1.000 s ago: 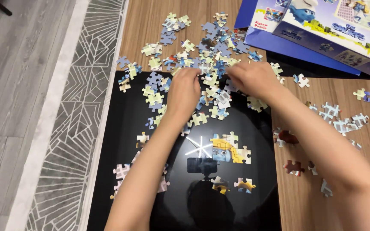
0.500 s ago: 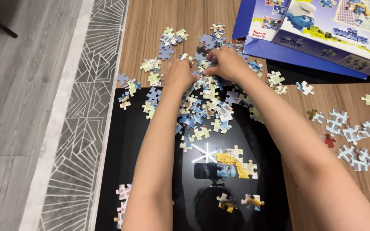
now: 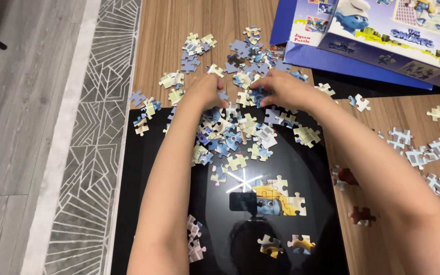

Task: Assembling a jigsaw puzzle on a table.

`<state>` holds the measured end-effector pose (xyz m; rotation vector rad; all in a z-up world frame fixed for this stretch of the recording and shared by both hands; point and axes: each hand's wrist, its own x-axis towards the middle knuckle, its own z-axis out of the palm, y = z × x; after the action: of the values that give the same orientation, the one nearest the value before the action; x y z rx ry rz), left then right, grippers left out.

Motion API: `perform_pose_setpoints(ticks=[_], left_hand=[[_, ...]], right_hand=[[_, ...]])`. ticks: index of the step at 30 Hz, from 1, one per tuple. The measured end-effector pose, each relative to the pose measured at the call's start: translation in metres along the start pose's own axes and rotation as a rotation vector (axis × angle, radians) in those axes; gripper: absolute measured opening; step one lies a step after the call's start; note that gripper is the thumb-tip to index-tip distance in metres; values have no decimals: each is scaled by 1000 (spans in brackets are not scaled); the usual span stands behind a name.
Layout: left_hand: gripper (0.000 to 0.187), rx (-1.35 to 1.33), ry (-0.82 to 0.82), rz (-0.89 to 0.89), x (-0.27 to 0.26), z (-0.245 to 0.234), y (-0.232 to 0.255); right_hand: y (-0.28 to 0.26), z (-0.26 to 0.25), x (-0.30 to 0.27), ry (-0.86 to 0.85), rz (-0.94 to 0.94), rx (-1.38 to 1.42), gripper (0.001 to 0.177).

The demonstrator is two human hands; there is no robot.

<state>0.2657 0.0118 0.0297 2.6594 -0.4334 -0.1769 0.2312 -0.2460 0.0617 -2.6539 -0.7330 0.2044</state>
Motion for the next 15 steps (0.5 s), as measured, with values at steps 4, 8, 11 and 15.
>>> perform_pose_setpoints(ticks=[4,8,11,15], left_hand=[[55,-29,-65,-48,2,-3,-1],[36,-253,5,-18,-3,-7,-6],[17,-477,194,51,-7,-11,-5],[10,-331,525,500,-43,-22,12]], right_hand=[[-10,-7,-2,-45,80,36,52],[-1,0,-13,17,59,30,46],[0,6,-22,148,-125,-7,37],[-20,7,-31,290,-160,3,33]])
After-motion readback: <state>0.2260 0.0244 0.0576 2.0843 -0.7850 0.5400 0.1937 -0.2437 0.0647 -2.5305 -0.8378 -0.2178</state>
